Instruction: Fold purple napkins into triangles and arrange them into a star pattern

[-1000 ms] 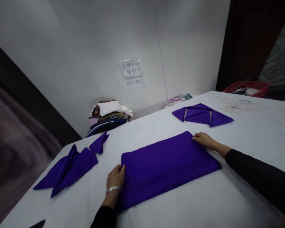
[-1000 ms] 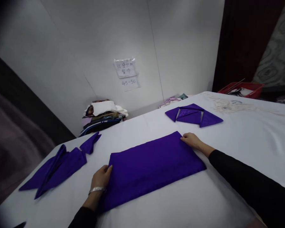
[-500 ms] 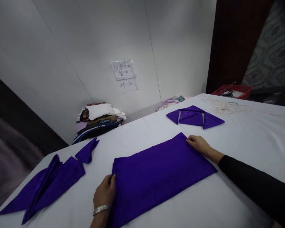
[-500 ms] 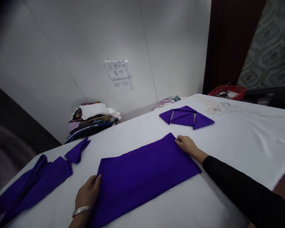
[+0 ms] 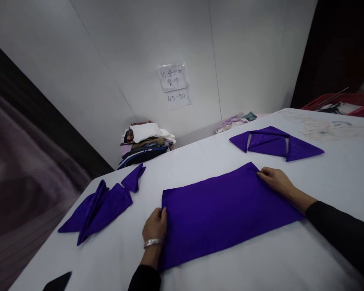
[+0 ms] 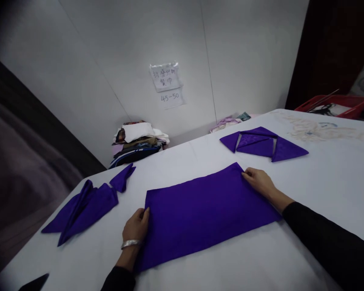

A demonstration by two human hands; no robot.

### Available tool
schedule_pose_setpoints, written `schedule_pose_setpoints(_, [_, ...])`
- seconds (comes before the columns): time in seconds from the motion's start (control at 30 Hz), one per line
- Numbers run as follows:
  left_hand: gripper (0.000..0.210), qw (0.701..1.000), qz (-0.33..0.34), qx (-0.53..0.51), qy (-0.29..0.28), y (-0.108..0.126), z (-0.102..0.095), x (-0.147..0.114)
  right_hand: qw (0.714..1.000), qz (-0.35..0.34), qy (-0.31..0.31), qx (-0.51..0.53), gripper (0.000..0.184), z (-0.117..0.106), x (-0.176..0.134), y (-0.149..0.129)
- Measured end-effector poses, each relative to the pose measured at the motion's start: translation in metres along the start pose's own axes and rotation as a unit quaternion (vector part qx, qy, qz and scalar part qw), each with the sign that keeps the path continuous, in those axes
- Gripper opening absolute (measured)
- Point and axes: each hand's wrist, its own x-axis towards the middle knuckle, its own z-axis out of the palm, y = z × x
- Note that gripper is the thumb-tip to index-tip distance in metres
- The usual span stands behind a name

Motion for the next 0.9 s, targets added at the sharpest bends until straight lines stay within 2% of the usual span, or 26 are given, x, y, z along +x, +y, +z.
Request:
schedule_pose_setpoints(0.07, [0.029, 1.000, -0.001, -0.003, -0.002, 0.001, 0.000, -0.001, 1.000, -0.006, 0.002, 0.005, 0.029, 0.000, 0.000, 0.000])
schedule_pose_setpoints(0.2, [0.029, 0.999, -0.001, -0.019, 0.029, 0.001, 0.000, -0.004, 0.999, -0.019, 0.013, 0.027, 0.032, -0.001, -0.001, 0.000])
schedule_pose_setpoints(0.5, [0.026, 0.999, -0.001, 0.050, -0.007, 0.007, -0.001, -0.007, 0.997, 0.002, -0.032, -0.071, 0.027, 0.004, 0.003, 0.004])
schedule_pose_setpoints(0.7, [0.023, 0.999, -0.001, 0.052, 0.007, 0.008, -0.001, -0.009, 0.994, 0.001, -0.059, -0.087, 0.029, 0.001, -0.001, 0.001])
schedule_pose_setpoints(0.9, [0.020, 0.998, -0.026, 0.056, 0.023, 0.009, 0.002, -0.012, 0.991, 0.030, -0.098, -0.085, 0.035, 0.002, 0.003, 0.008])
